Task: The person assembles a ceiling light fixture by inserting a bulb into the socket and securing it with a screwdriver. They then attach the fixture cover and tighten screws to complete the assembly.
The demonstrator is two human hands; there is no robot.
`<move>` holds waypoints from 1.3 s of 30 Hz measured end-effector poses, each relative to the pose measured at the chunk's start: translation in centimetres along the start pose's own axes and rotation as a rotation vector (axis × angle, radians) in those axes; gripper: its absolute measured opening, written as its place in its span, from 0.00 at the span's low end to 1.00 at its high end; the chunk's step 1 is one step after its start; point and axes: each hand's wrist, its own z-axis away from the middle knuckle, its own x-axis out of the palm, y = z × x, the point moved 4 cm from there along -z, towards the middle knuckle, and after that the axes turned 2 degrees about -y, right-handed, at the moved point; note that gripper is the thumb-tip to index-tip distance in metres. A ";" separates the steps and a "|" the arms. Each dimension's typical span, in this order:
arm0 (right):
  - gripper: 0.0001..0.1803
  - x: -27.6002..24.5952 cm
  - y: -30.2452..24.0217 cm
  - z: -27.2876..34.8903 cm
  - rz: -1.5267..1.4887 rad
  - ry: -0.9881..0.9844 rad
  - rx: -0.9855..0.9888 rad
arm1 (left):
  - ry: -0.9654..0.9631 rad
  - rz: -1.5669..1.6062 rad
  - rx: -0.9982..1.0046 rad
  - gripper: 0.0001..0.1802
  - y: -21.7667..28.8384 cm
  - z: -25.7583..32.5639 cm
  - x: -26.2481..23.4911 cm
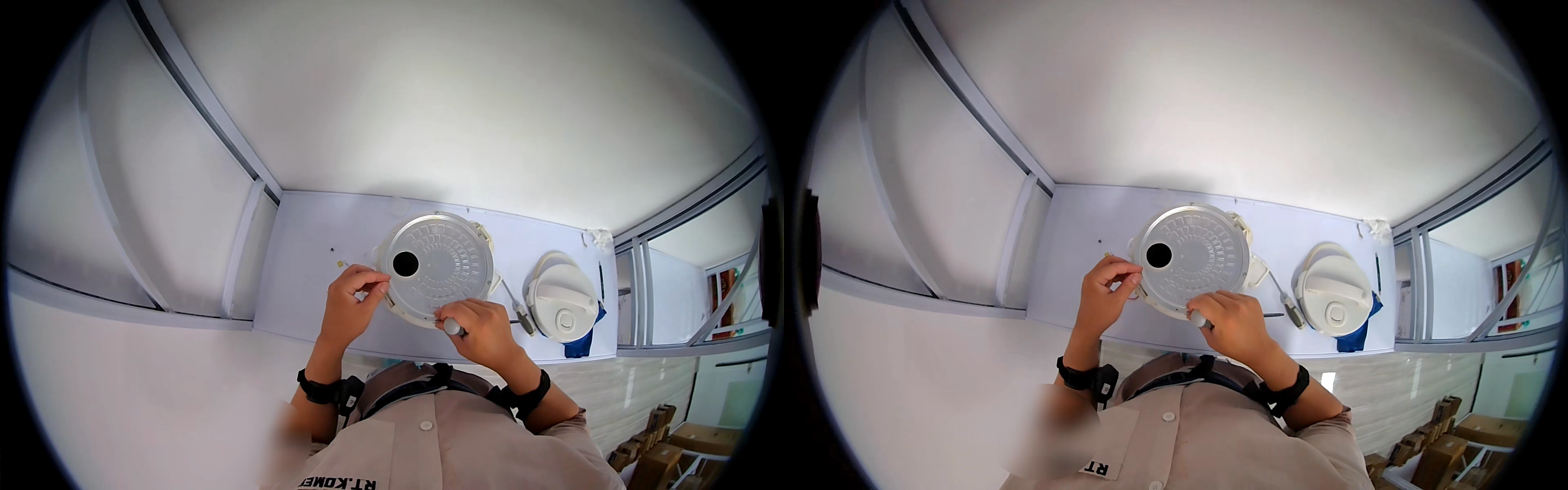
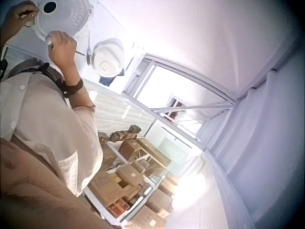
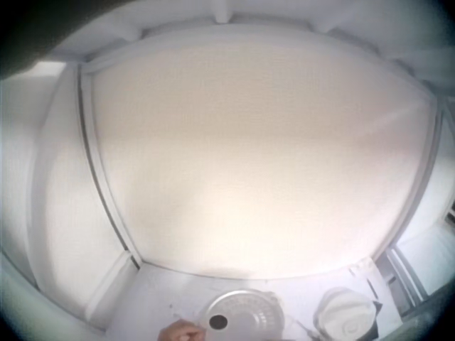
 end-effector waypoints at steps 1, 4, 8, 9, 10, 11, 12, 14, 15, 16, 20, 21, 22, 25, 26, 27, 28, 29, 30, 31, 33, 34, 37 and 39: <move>0.12 0.0 0.0 0.0 -0.008 0.002 0.002 | -0.005 0.002 -0.005 0.07 0.0 -0.1 0.0; 0.12 -0.2 -0.1 -0.2 -0.025 0.016 -0.003 | -0.018 0.025 0.000 0.07 0.1 -0.2 0.0; 0.15 -0.1 0.1 -0.1 -0.042 0.009 -0.010 | -0.018 0.051 -0.034 0.07 0.0 -0.2 0.0; 0.18 -0.1 0.1 0.0 -0.050 0.008 -0.012 | -0.016 0.049 -0.032 0.07 0.0 -0.1 0.0; 0.21 0.0 0.2 0.0 -0.058 0.007 -0.014 | -0.014 0.048 -0.030 0.07 0.0 -0.1 0.0; 0.21 0.0 0.3 0.1 -0.057 -0.001 -0.013 | -0.013 0.054 -0.047 0.07 0.0 -0.1 0.1; 0.21 0.0 0.3 0.1 -0.056 -0.008 -0.013 | -0.011 0.059 -0.063 0.07 -0.1 -0.1 0.0; 0.19 -0.1 0.3 0.1 -0.049 -0.016 -0.012 | -0.003 0.055 -0.101 0.07 -0.2 0.0 0.0; 0.17 -0.2 0.2 -0.1 -0.044 -0.018 -0.012 | 0.003 0.045 -0.122 0.07 -0.1 0.0 0.0; 0.15 -0.3 0.1 -0.1 -0.038 -0.019 -0.012 | 0.010 0.035 -0.143 0.07 -0.1 0.1 0.0; 0.15 -0.2 0.2 -0.1 -0.045 -0.003 -0.014 | 0.024 0.029 -0.158 0.07 0.1 0.1 0.2; 0.15 -0.2 0.2 -0.1 -0.046 -0.002 -0.014 | 0.029 0.021 -0.160 0.07 0.1 0.1 0.2; 0.15 -0.2 0.2 -0.1 -0.047 0.000 -0.014 | 0.034 0.012 -0.162 0.07 0.2 0.1 0.2; 0.14 -0.2 0.3 -0.1 -0.053 -0.004 0.003 | 0.048 -0.029 -0.143 0.06 0.5 0.2 0.4; 0.14 -0.2 0.3 -0.1 -0.060 -0.007 0.011 | 0.049 -0.053 -0.119 0.07 0.6 0.2 0.4; 0.14 -0.3 0.2 -0.1 -0.068 -0.011 0.018 | 0.050 -0.077 -0.096 0.07 0.6 0.2 0.4; 0.13 -0.4 0.2 -0.1 -0.076 -0.014 0.026 | 0.052 -0.101 -0.073 0.07 0.7 0.3 0.4; 0.14 -0.5 0.2 -0.1 -0.081 -0.010 0.036 | 0.059 -0.111 -0.072 0.07 0.7 0.3 0.5; 0.14 -0.6 0.1 -0.1 -0.086 -0.005 0.046 | 0.067 -0.122 -0.071 0.07 0.8 0.4 0.6; 0.14 -0.7 0.1 -0.1 -0.091 -0.001 0.055 | 0.075 -0.133 -0.070 0.07 0.9 0.5 0.6; 0.14 -0.7 -0.1 0.1 -0.077 -0.029 0.066 | 0.079 -0.174 -0.034 0.06 1.4 0.6 0.7; 0.14 -0.7 -0.2 0.1 -0.071 -0.043 0.072 | 0.081 -0.194 -0.016 0.06 1.7 0.7 0.7; 0.21 -0.4 0.3 0.8 -0.083 -0.008 0.056 | 0.072 -0.146 -0.045 0.06 1.3 0.8 0.9; 0.16 -0.5 0.3 0.9 -0.097 -0.006 0.075 | 0.074 -0.157 -0.013 0.06 1.3 0.9 0.9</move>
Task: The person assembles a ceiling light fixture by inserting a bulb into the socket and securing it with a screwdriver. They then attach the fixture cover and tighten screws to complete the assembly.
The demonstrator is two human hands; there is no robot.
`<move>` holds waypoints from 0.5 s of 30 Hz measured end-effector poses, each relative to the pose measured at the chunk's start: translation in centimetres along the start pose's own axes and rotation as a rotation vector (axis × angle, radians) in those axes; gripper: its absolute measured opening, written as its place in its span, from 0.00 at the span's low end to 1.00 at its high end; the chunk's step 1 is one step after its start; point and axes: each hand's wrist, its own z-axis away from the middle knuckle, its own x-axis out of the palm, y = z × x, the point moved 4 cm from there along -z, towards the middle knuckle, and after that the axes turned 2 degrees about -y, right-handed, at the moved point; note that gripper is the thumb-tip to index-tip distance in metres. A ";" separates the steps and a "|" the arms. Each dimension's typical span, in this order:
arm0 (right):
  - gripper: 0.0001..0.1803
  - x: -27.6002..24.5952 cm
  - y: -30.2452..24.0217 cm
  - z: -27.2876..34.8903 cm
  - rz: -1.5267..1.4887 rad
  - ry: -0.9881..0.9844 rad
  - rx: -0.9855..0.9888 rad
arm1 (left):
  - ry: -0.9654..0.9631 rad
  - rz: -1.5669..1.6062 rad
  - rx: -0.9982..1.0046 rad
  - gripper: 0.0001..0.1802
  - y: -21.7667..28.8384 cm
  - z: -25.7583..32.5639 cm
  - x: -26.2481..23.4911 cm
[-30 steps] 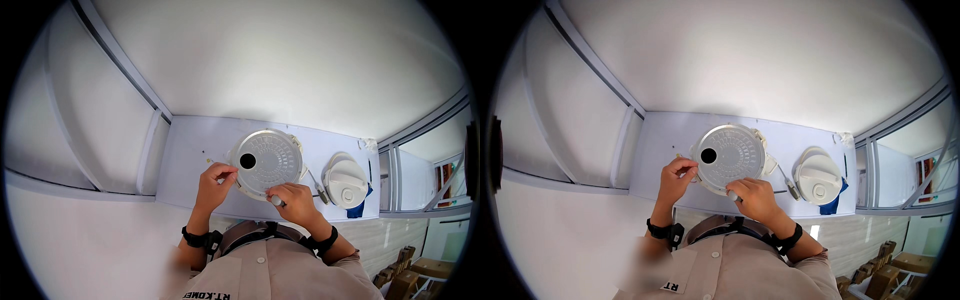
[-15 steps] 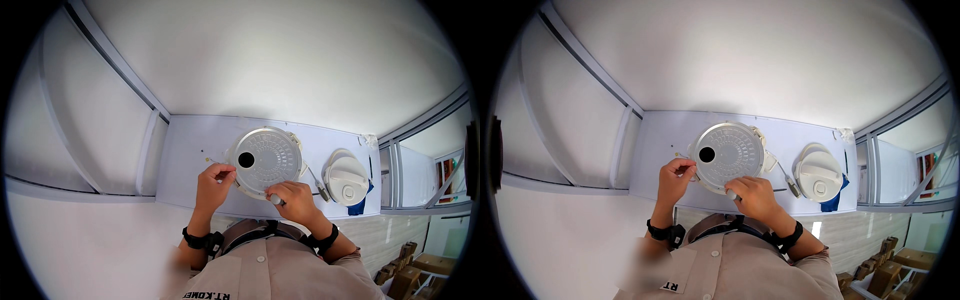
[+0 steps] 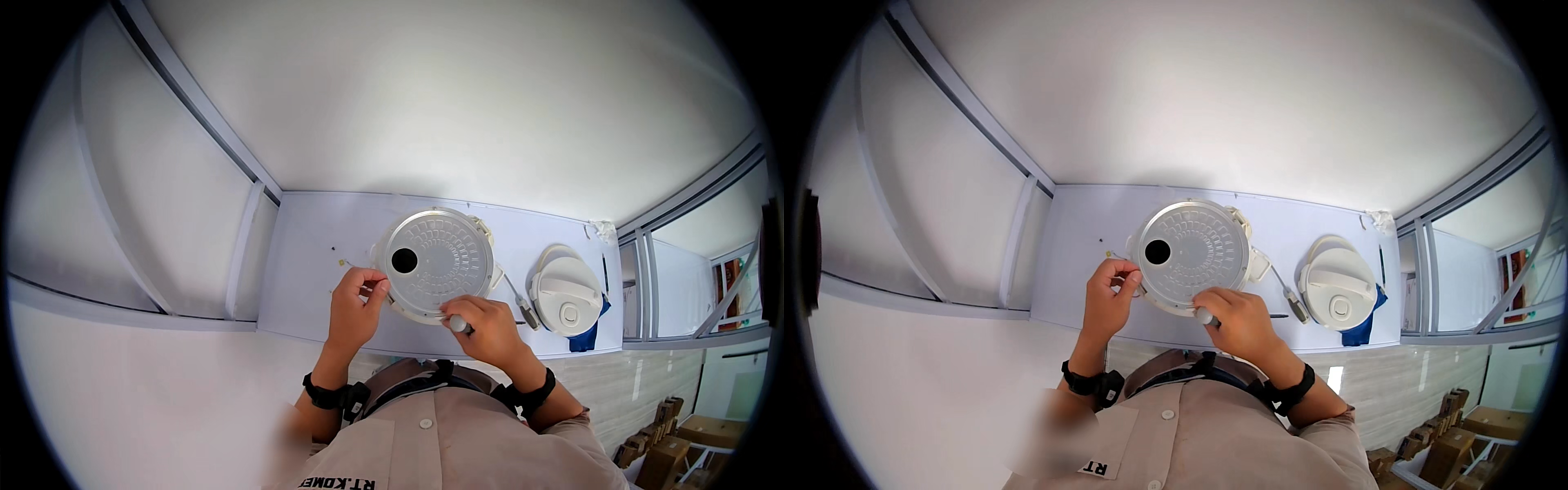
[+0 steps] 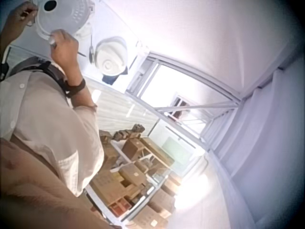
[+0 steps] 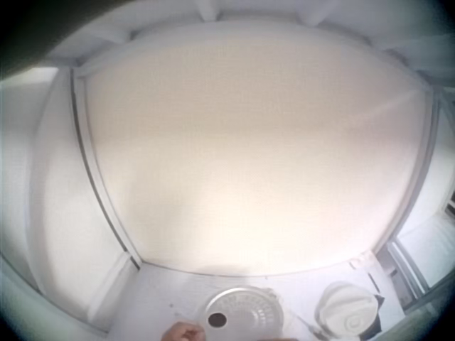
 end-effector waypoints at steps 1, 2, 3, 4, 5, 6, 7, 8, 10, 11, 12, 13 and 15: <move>0.14 -0.1 0.0 0.1 -0.007 0.002 0.009 | 0.002 -0.004 0.017 0.06 0.0 0.0 0.0; 0.14 -0.1 0.1 0.2 -0.020 0.009 0.019 | 0.002 -0.006 0.019 0.06 0.0 0.0 0.0; 0.14 -0.1 0.2 0.3 -0.033 0.017 0.029 | 0.001 -0.007 0.022 0.06 -0.1 0.1 0.0; 0.15 -0.1 0.3 0.4 -0.047 0.025 0.040 | 0.001 -0.009 0.024 0.06 -0.1 0.1 0.0; 0.15 -0.1 0.3 0.5 -0.054 0.026 0.050 | 0.004 -0.006 0.029 0.06 -0.2 0.1 0.0; 0.15 -0.2 0.4 0.5 -0.062 0.028 0.061 | 0.007 -0.003 0.034 0.06 -0.4 0.1 0.1; 0.15 -0.2 0.5 0.6 -0.070 0.029 0.072 | 0.011 0.000 0.038 0.06 -0.5 0.2 0.1; 0.16 -0.2 0.6 0.6 -0.079 0.035 0.085 | 0.010 0.007 0.023 0.07 -0.6 0.2 0.1; 0.16 -0.2 0.9 0.7 -0.098 0.045 0.112 | 0.010 0.022 -0.008 0.07 -0.7 0.2 0.1; 0.16 -0.3 1.0 0.8 -0.091 0.061 0.100 | 0.008 0.022 -0.006 0.07 -0.7 0.2 0.2; 0.16 -0.2 1.3 0.9 -0.085 0.076 0.089 | 0.006 0.022 -0.003 0.07 -0.7 0.2 0.2; 0.16 -0.3 1.5 1.0 -0.078 0.092 0.078 | 0.004 0.023 -0.001 0.08 -0.7 0.2 0.2; 0.16 -0.3 1.5 0.9 -0.081 0.090 0.084 | 0.008 0.024 0.002 0.08 -0.9 0.3 0.1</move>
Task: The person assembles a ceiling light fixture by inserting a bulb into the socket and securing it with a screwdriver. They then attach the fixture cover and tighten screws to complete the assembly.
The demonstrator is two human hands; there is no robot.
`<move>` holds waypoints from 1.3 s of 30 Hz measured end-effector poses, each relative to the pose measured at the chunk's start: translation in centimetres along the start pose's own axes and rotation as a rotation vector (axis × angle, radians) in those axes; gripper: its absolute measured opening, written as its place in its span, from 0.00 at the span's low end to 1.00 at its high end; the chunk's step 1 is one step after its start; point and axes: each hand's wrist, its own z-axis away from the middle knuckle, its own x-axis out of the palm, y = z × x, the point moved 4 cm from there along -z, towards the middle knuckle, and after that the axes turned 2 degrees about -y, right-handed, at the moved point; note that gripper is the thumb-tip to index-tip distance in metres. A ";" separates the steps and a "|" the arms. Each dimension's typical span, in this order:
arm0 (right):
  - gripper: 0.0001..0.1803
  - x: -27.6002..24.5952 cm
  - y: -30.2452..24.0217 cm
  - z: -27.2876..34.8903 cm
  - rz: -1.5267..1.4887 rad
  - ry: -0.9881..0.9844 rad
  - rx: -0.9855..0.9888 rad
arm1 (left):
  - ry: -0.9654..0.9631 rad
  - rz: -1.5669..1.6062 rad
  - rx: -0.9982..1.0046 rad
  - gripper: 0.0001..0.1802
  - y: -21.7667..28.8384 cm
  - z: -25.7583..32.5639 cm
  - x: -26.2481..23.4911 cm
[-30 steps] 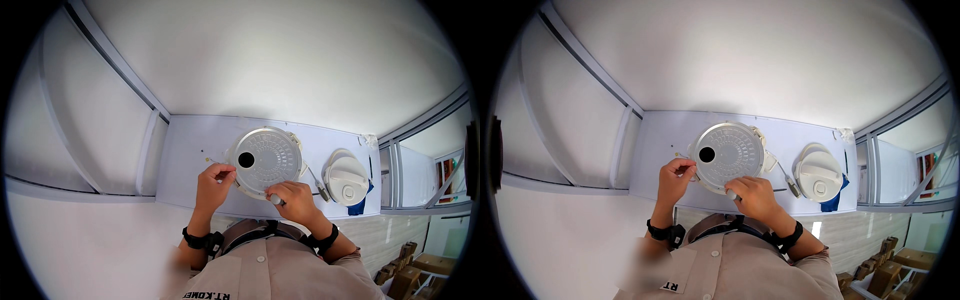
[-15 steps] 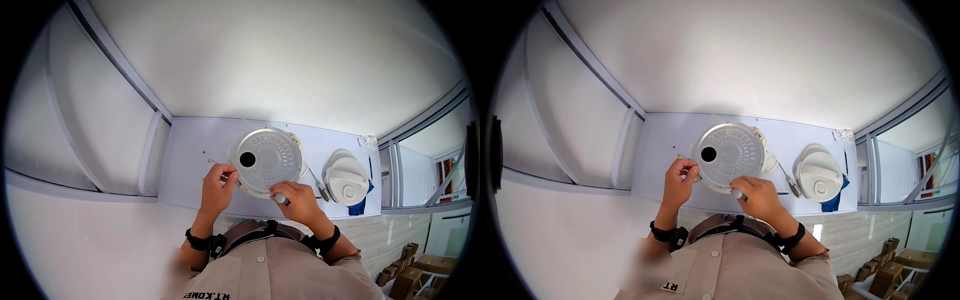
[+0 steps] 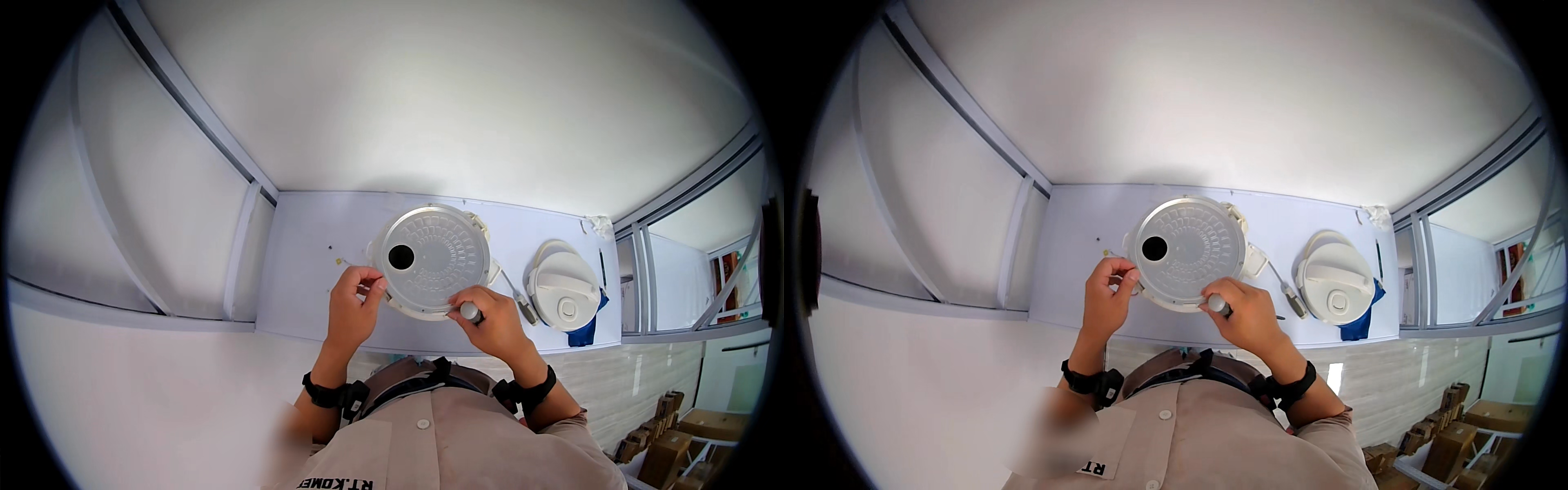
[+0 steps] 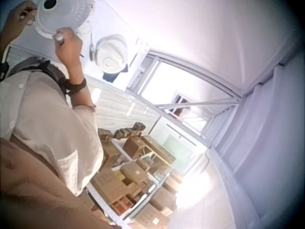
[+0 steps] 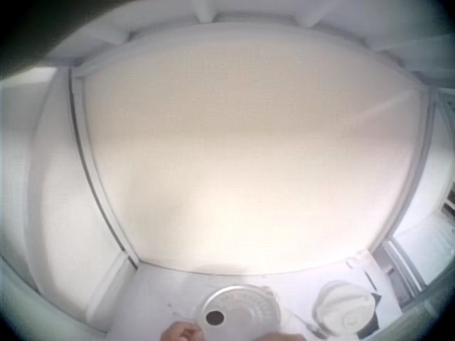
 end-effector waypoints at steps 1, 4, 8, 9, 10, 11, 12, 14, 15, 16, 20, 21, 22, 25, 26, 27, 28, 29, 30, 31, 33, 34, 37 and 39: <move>0.16 0.0 0.0 0.0 -0.001 -0.001 0.003 | 0.002 0.001 0.002 0.08 -0.1 0.0 0.0; 0.16 0.1 0.2 0.1 -0.023 0.014 0.001 | 0.001 0.000 0.009 0.08 -0.2 0.1 0.0; 0.15 0.0 0.3 0.0 -0.043 -0.015 0.065 | -0.004 0.022 -0.036 0.09 -0.6 0.1 0.0; 0.15 0.0 0.2 0.0 -0.047 -0.022 0.081 | -0.007 0.033 -0.049 0.09 -0.8 0.1 0.1; 0.15 0.0 0.2 0.0 -0.051 -0.029 0.098 | -0.010 0.045 -0.062 0.09 -0.9 0.1 0.1; 0.15 0.0 0.2 0.0 -0.047 -0.019 0.080 | -0.007 0.045 -0.051 0.09 -1.0 0.1 0.1; 0.15 0.0 0.2 0.0 -0.043 -0.009 0.062 | -0.004 0.045 -0.040 0.09 -1.0 0.1 0.1; 0.15 0.1 0.2 0.1 -0.032 0.012 0.031 | 0.007 0.031 -0.011 0.09 -1.0 0.2 0.1; 0.15 0.1 0.2 0.1 -0.025 0.023 0.018 | 0.014 0.017 0.006 0.09 -0.9 0.3 0.1; 0.15 0.1 0.1 0.1 -0.018 0.034 0.005 | 0.021 0.002 0.023 0.08 -0.8 0.4 0.1; 0.16 0.2 0.1 0.1 -0.035 0.046 0.000 | 0.076 0.066 0.001 0.08 -1.1 0.8 0.3; 0.16 0.2 0.1 0.1 -0.038 0.042 0.008 | 0.086 0.082 -0.015 0.08 -1.2 0.9 0.3; 0.16 0.2 0.2 0.1 -0.042 0.038 0.017 | 0.095 0.098 -0.031 0.09 -1.3 0.9 0.3; 0.16 0.3 0.3 0.1 -0.058 0.036 0.018 | 0.122 0.122 -0.032 0.09 -2.0 1.0 0.2; 0.16 0.3 0.3 0.1 -0.066 0.036 0.022 | 0.122 0.123 -0.040 0.09 -2.1 1.0 0.1; 0.15 0.3 0.4 0.1 -0.074 0.036 0.026 | 0.123 0.125 -0.047 0.09 -2.1 1.0 0.1; 0.15 0.3 0.4 0.1 -0.082 0.035 0.029 | 0.123 0.126 -0.055 0.09 -2.2 1.1 0.1; 0.15 0.3 0.5 0.1 -0.088 0.034 0.035 | 0.125 0.131 -0.061 0.09 -2.2 1.1 0.1; 0.15 0.3 0.6 0.2 -0.094 0.032 0.041 | 0.126 0.137 -0.068 0.09 -2.2 1.2 0.1; 0.15 0.4 0.6 0.2 -0.101 0.031 0.046 | 0.127 0.142 -0.074 0.08 -2.2 1.3 0.1; 0.15 0.3 0.6 0.1 -0.099 0.025 0.045 | 0.146 0.160 -0.054 0.08 -2.1 1.4 0.1; 0.15 0.3 0.6 0.0 -0.098 0.021 0.044 | 0.156 0.169 -0.043 0.08 -2.1 1.5 0.0; 0.15 0.1 0.6 0.0 -0.094 0.020 0.041 | 0.165 0.151 -0.069 0.07 -2.4 1.6 -0.3; 0.15 0.1 0.8 0.1 -0.089 0.000 0.071 | 0.168 0.120 -0.070 0.07 -2.3 1.5 -0.5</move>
